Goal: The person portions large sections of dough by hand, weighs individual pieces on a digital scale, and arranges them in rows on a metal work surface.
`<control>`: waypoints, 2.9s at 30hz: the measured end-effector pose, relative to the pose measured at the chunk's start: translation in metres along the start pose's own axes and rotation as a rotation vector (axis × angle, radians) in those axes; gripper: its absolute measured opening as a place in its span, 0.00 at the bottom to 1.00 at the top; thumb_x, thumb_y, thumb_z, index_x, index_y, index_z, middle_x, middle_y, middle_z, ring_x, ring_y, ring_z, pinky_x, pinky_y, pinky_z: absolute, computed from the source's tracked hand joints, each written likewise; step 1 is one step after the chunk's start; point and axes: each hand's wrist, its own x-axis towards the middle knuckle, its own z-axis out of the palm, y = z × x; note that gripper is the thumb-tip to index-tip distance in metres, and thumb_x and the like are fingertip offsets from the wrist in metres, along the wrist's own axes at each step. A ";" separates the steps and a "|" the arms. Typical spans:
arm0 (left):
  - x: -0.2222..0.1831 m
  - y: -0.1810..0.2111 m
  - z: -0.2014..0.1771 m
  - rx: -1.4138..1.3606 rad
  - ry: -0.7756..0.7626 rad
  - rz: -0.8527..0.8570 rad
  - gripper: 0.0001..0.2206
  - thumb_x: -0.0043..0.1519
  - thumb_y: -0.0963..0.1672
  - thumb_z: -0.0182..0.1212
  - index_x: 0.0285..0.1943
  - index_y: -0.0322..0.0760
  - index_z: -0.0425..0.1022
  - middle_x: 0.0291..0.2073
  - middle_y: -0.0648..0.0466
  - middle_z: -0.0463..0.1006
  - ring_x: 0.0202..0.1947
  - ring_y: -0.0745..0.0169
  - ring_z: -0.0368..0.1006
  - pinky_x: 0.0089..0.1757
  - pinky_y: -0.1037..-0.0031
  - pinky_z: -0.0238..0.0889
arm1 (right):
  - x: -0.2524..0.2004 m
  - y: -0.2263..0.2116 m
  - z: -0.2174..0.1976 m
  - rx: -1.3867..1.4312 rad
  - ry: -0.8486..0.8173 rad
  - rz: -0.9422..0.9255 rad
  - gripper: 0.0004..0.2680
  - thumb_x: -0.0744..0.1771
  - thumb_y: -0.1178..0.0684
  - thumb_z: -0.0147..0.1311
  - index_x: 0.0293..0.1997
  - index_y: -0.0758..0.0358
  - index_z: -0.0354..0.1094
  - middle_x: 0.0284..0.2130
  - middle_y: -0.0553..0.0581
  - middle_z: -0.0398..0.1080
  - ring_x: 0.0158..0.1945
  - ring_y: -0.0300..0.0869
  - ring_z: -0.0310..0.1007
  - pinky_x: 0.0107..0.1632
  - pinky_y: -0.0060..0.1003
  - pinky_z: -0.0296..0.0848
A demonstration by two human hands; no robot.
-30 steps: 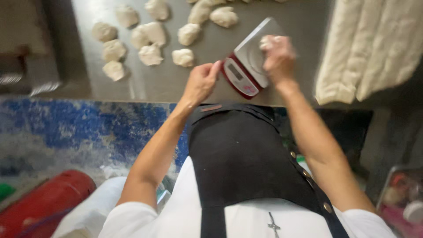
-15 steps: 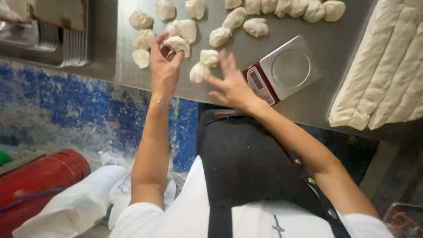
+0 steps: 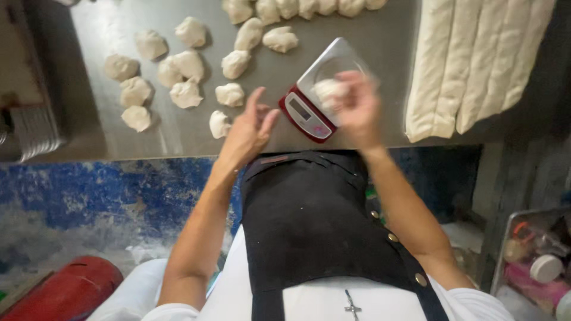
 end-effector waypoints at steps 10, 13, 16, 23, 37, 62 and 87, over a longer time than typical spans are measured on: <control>0.015 -0.082 -0.029 0.629 0.245 -0.255 0.26 0.58 0.51 0.71 0.52 0.28 0.65 0.44 0.33 0.70 0.46 0.31 0.68 0.39 0.46 0.63 | 0.003 0.055 -0.118 -0.567 0.225 -0.035 0.07 0.72 0.60 0.57 0.55 0.70 0.75 0.52 0.62 0.75 0.58 0.47 0.74 0.60 0.41 0.73; 0.002 -0.115 -0.004 0.598 0.381 -0.044 0.23 0.53 0.45 0.68 0.53 0.26 0.66 0.44 0.30 0.69 0.45 0.28 0.66 0.42 0.50 0.65 | -0.002 0.053 -0.067 -0.073 0.124 0.326 0.07 0.71 0.55 0.55 0.52 0.65 0.73 0.42 0.53 0.75 0.44 0.38 0.77 0.44 0.31 0.76; -0.002 -0.133 -0.002 0.485 0.356 -0.021 0.08 0.67 0.42 0.61 0.51 0.31 0.73 0.45 0.38 0.73 0.48 0.41 0.70 0.48 0.56 0.66 | 0.025 0.039 -0.014 -0.144 -0.035 0.186 0.08 0.70 0.55 0.56 0.52 0.65 0.75 0.41 0.54 0.78 0.42 0.38 0.76 0.46 0.33 0.76; -0.048 -0.100 -0.036 -0.551 0.193 -0.339 0.11 0.64 0.46 0.62 0.48 0.33 0.81 0.34 0.59 0.79 0.34 0.73 0.71 0.35 0.79 0.65 | 0.133 0.070 0.099 -0.314 0.078 -0.346 0.14 0.66 0.52 0.63 0.53 0.71 0.73 0.45 0.67 0.75 0.48 0.58 0.77 0.52 0.46 0.74; -0.121 -0.051 -0.043 -0.228 0.630 -0.452 0.14 0.60 0.48 0.71 0.33 0.34 0.74 0.22 0.55 0.75 0.23 0.68 0.67 0.27 0.72 0.62 | 0.117 -0.002 0.145 0.971 -0.668 0.778 0.13 0.66 0.56 0.57 0.54 0.67 0.65 0.45 0.60 0.75 0.42 0.43 0.78 0.41 0.37 0.77; 0.187 -0.274 -0.314 -0.418 0.669 -0.225 0.24 0.59 0.43 0.64 0.63 0.35 0.64 0.38 0.42 0.80 0.38 0.43 0.78 0.42 0.62 0.72 | 0.231 -0.043 0.497 0.103 -0.231 0.135 0.19 0.67 0.64 0.56 0.65 0.61 0.56 0.50 0.57 0.69 0.50 0.40 0.76 0.53 0.34 0.78; 0.115 -0.250 -0.288 -0.434 0.346 -0.018 0.10 0.65 0.41 0.58 0.54 0.37 0.79 0.47 0.48 0.80 0.48 0.56 0.76 0.50 0.69 0.69 | 0.190 -0.034 0.447 -0.424 -0.303 -0.257 0.13 0.68 0.58 0.53 0.59 0.64 0.70 0.51 0.64 0.71 0.54 0.55 0.73 0.58 0.46 0.73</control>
